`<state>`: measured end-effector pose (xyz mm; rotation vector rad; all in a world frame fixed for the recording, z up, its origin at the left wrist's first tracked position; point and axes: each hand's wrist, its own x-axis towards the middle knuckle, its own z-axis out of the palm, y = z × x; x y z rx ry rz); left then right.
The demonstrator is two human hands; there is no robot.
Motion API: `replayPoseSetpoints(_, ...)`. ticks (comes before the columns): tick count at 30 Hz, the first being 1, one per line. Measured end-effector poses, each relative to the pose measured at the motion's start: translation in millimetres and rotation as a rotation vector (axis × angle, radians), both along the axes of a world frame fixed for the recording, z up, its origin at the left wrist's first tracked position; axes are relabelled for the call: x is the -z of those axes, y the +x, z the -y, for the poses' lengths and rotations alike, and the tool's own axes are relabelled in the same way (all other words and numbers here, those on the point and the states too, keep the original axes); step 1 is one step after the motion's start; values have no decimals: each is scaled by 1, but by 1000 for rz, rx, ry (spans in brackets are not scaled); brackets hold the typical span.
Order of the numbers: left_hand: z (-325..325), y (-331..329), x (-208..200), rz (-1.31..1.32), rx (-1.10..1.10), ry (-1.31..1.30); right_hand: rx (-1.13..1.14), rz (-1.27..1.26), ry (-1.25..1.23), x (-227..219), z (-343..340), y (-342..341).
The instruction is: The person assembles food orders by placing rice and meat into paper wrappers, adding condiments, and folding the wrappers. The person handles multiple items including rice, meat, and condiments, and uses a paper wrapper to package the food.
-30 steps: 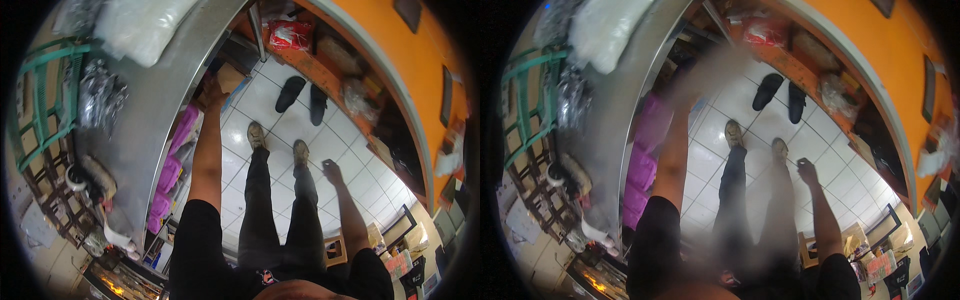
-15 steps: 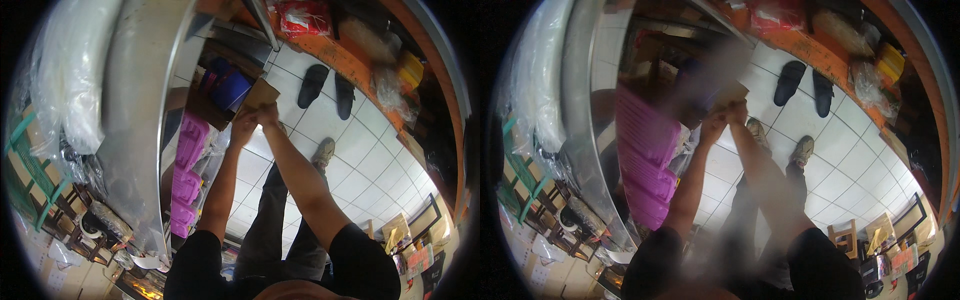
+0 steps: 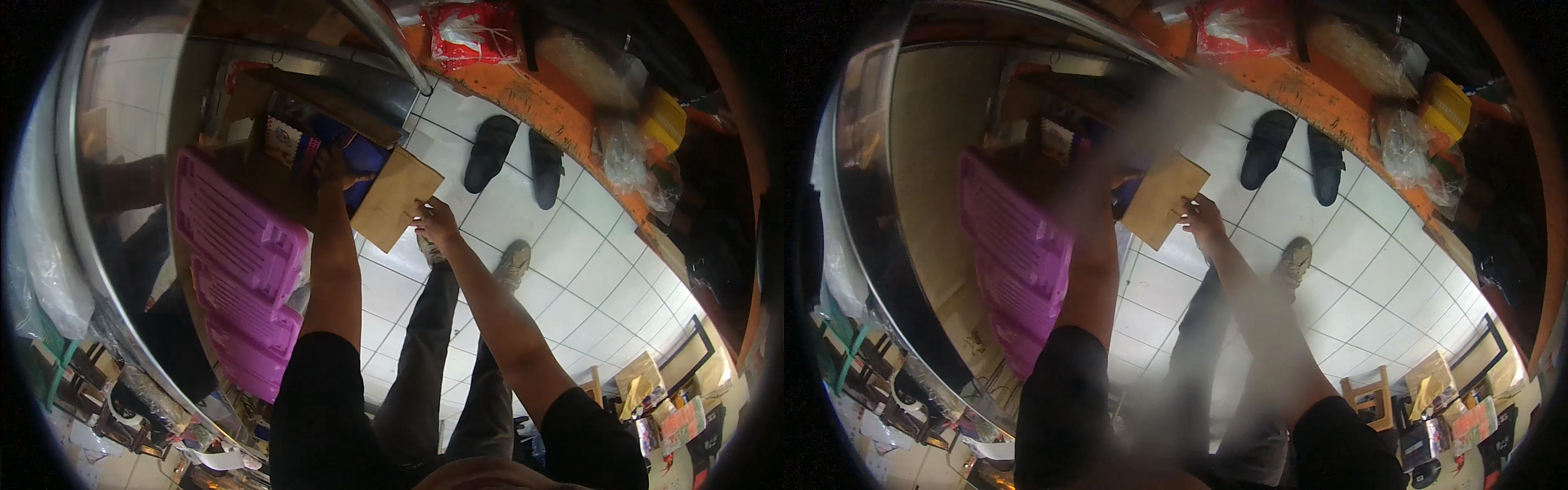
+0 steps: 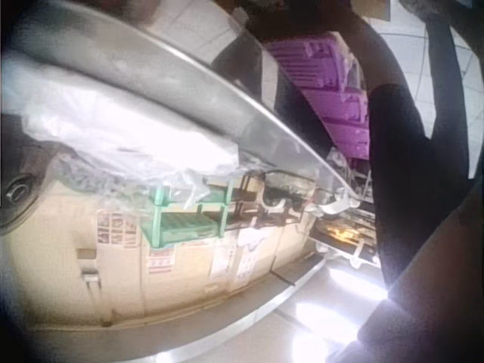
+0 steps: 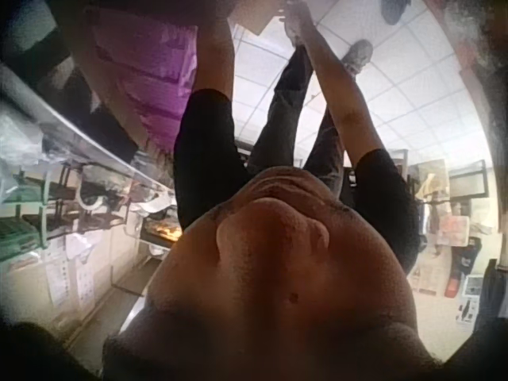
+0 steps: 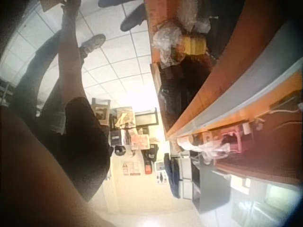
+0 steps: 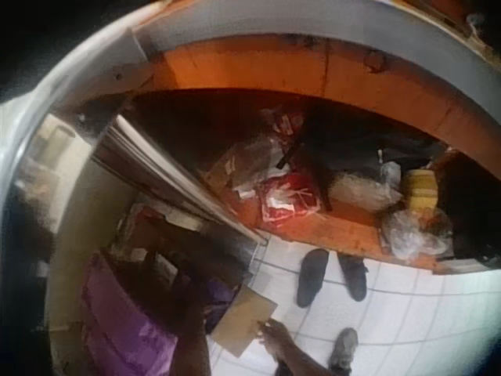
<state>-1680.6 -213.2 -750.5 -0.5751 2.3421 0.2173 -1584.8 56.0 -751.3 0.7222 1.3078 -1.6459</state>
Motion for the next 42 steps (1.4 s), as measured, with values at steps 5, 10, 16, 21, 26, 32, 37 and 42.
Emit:
replayPoseSetpoints(5,14,24,29,-29,-172,-98,-47,-13,17,-17,6,-3)
replayPoseSetpoints(10,39,38,46,-82,-224,-147,-52,-16,-48,-18,6,-7)
replayPoseSetpoints(16,59,34,24,-175,-35,9,-82,-17,-6,-12,2,-9)
replayPoseSetpoints(21,68,16,25,-269,65,84,-38,-24,7,-7,3,-2)
replayPoseSetpoints(26,75,19,15,-243,-1,107,-46,-7,-13,-5,9,-2)
replayPoseSetpoints(32,-3,64,-23,-624,-43,16,-34,-15,30,-1,-1,-1)
replayPoseSetpoints(37,-17,98,-18,-376,-45,66,-65,-7,10,-1,3,-3)
replayPoseSetpoints(42,-8,48,-62,-363,84,81,-81,-24,-6,8,2,-1)
